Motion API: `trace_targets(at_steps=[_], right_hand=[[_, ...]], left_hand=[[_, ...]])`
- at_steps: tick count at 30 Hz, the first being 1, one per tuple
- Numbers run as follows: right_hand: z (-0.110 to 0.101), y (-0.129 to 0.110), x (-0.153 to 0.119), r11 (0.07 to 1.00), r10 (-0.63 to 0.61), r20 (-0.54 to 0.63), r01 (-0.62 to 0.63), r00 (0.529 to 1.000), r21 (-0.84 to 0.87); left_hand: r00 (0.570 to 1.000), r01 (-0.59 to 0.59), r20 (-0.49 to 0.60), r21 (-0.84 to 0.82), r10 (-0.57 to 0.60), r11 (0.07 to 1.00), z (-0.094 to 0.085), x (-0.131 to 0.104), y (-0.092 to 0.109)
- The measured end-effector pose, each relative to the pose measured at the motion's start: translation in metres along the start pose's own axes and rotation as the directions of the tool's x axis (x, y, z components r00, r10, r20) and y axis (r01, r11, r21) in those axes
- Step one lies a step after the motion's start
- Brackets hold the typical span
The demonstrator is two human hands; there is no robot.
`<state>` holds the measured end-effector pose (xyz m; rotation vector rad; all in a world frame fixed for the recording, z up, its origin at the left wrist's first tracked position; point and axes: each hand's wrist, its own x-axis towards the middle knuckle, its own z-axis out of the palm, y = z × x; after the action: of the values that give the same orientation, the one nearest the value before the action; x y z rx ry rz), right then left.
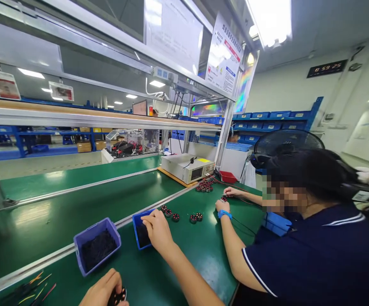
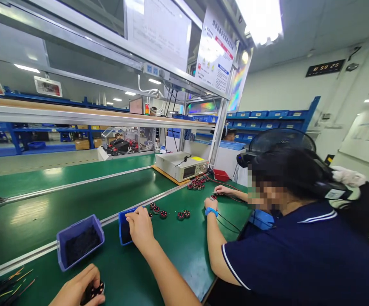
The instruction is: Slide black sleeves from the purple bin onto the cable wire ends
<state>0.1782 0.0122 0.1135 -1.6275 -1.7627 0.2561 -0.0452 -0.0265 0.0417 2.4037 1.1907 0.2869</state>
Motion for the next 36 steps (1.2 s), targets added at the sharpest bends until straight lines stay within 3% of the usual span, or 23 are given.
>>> trace_targets(at_steps=[3,6,11,15,19,26,36], right_hand=[[-0.001,-0.001,-0.039,0.968,-0.016,0.019,0.011,1.000,0.252],[0.009,0.006,-0.082,0.894,0.017,0.100,-0.059,0.995,0.444],[0.036,0.018,-0.122,0.780,0.103,0.250,-0.234,0.963,0.580],[0.047,0.019,-0.127,0.748,0.161,0.264,-0.292,0.951,0.596],[0.044,0.014,-0.127,0.768,0.164,0.233,-0.272,0.959,0.580],[0.037,0.009,-0.129,0.913,-0.034,0.074,0.000,0.997,0.408],[0.040,0.011,-0.130,0.937,-0.108,0.079,0.075,0.991,0.342]], left_hand=[[1.000,0.016,-0.017,-0.061,-0.017,0.998,-0.005,-0.015,0.019],[0.995,0.083,-0.041,-0.128,-0.088,0.988,-0.009,-0.024,0.035],[0.985,0.169,-0.010,-0.160,-0.173,0.973,-0.010,-0.025,0.044],[0.979,0.202,0.012,-0.170,-0.203,0.964,-0.011,-0.024,0.047],[0.977,0.213,0.022,-0.177,-0.213,0.961,-0.012,-0.025,0.048],[0.979,0.201,0.011,-0.136,-0.202,0.970,-0.011,-0.024,0.048],[0.980,0.199,0.021,-0.115,-0.198,0.973,-0.014,-0.025,0.049]])
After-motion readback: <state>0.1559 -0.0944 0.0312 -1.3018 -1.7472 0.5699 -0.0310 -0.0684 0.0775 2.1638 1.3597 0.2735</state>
